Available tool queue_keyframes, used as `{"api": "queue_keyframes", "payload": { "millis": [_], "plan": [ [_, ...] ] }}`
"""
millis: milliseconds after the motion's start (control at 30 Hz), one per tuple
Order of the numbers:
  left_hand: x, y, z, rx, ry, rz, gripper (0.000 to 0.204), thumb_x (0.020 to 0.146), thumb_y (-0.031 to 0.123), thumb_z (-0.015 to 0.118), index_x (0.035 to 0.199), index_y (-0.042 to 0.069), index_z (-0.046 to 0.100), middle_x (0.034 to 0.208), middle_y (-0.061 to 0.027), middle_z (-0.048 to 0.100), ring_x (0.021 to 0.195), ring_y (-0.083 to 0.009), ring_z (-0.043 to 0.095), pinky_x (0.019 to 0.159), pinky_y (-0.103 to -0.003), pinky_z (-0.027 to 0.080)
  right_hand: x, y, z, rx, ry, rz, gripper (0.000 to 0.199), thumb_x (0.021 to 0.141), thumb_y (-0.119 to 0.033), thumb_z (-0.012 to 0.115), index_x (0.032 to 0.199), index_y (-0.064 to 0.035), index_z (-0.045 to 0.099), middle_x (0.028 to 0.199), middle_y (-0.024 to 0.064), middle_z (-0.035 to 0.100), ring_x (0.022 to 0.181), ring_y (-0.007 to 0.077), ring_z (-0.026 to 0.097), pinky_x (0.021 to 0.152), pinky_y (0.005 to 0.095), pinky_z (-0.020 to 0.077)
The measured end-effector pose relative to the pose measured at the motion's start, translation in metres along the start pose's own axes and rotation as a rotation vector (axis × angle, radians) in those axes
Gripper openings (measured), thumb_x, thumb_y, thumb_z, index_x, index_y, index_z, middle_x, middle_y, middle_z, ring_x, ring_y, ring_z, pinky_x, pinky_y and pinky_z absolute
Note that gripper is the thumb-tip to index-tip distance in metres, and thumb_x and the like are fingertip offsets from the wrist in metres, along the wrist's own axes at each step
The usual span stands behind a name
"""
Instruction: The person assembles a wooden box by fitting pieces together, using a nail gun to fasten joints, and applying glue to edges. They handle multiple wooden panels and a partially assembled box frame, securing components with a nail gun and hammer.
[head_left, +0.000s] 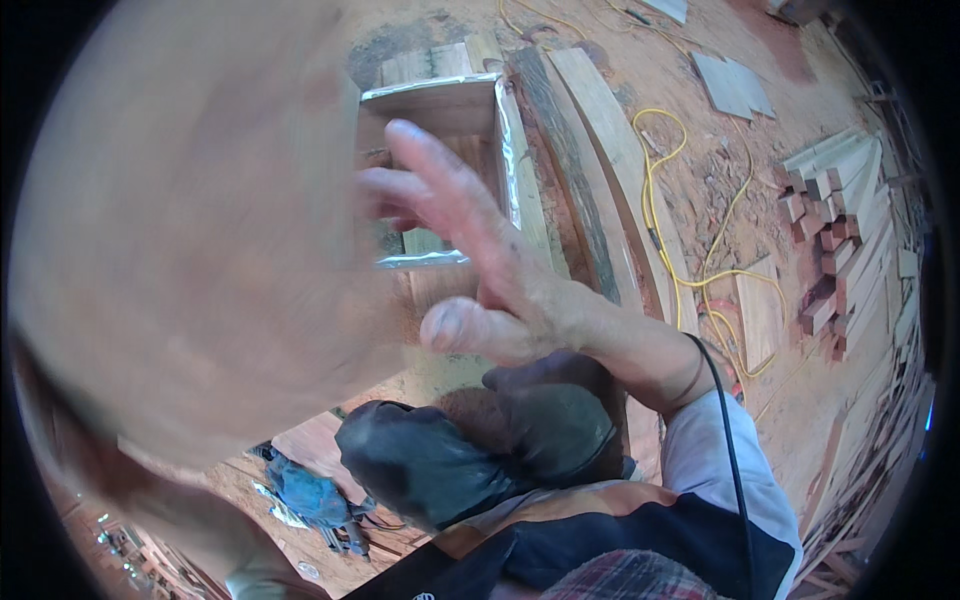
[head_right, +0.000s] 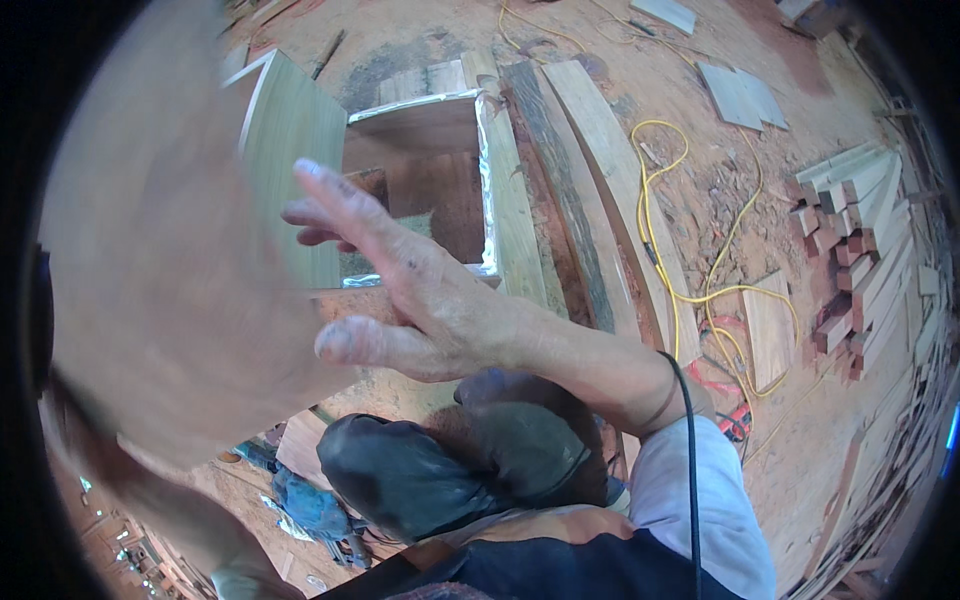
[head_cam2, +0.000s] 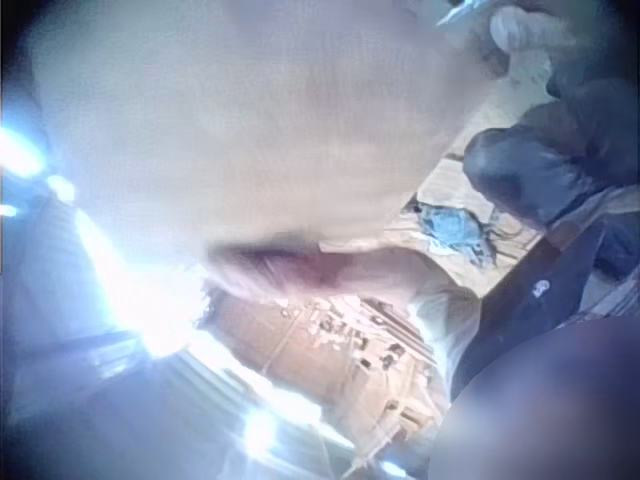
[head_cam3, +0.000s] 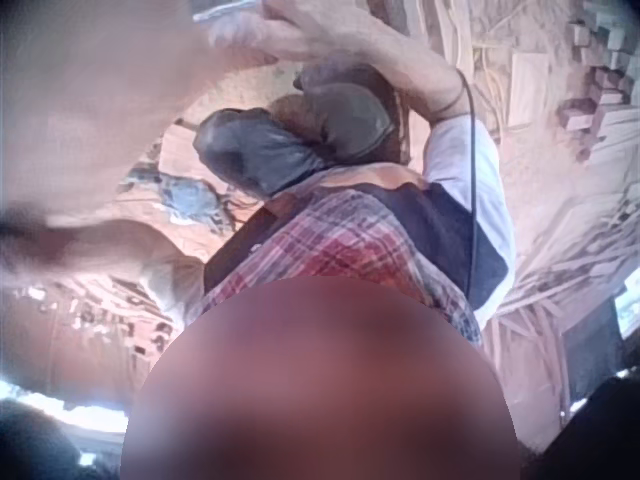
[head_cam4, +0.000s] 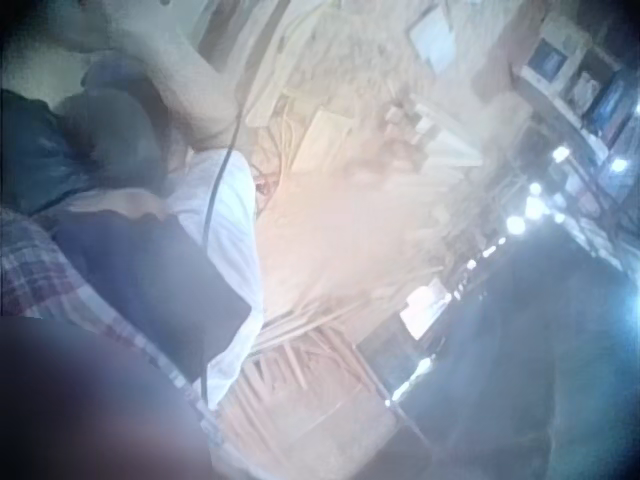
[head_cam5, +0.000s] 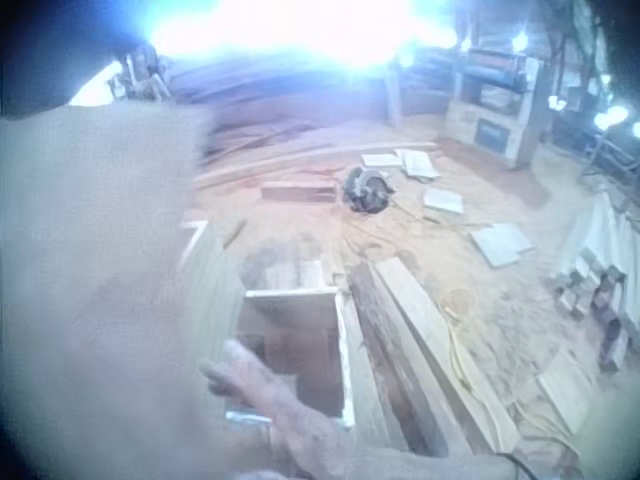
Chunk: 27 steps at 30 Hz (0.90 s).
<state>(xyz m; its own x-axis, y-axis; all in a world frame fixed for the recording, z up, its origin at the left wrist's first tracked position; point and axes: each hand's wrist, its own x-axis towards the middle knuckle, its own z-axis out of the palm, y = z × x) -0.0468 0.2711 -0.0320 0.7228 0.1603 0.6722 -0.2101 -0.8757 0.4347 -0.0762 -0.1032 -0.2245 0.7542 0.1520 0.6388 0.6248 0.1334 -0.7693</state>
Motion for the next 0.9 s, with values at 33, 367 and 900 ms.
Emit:
{"api": "queue_keyframes", "payload": {
  "millis": [33,367,900],
  "plan": [
    [-0.003,0.017,0.032,-0.263,-0.005,-0.160,0.049,0.109,0.031,0.059,0.148,0.001,0.061,0.147,-0.0174,0.064,0.135,-0.0263,0.060,0.114,-0.037,0.047,0.000,0.000,0.001,0.086,0.056,0.026,0.092,0.100,-0.028,0.073,0.169,-0.0041,0.016,0.158,0.0202,0.048,0.139,0.0273,0.055,0.116,0.0435,0.0444],
    [-0.112,0.102,0.232,-0.527,-0.672,-0.287,0.093,0.094,0.043,0.079,0.157,-0.009,0.035,0.146,-0.0280,0.059,0.136,-0.0317,0.058,0.117,-0.043,0.043,-0.040,0.028,-0.089,0.246,0.686,0.396,0.071,0.105,-0.002,0.059,0.166,0.0033,0.023,0.142,0.0164,0.064,0.120,0.0175,0.066,0.104,0.0296,0.0515],
    [-0.211,0.027,0.210,-0.327,-0.844,-0.175,0.074,0.089,0.017,0.084,0.151,-0.007,0.050,0.131,-0.0269,0.069,0.099,-0.0281,0.076,0.089,-0.038,0.061,-0.064,0.098,-0.087,0.367,0.640,0.590,0.063,0.105,-0.001,0.060,0.162,0.0051,0.033,0.145,0.0126,0.061,0.126,0.0169,0.063,0.109,0.0308,0.0510]
  ]
}}
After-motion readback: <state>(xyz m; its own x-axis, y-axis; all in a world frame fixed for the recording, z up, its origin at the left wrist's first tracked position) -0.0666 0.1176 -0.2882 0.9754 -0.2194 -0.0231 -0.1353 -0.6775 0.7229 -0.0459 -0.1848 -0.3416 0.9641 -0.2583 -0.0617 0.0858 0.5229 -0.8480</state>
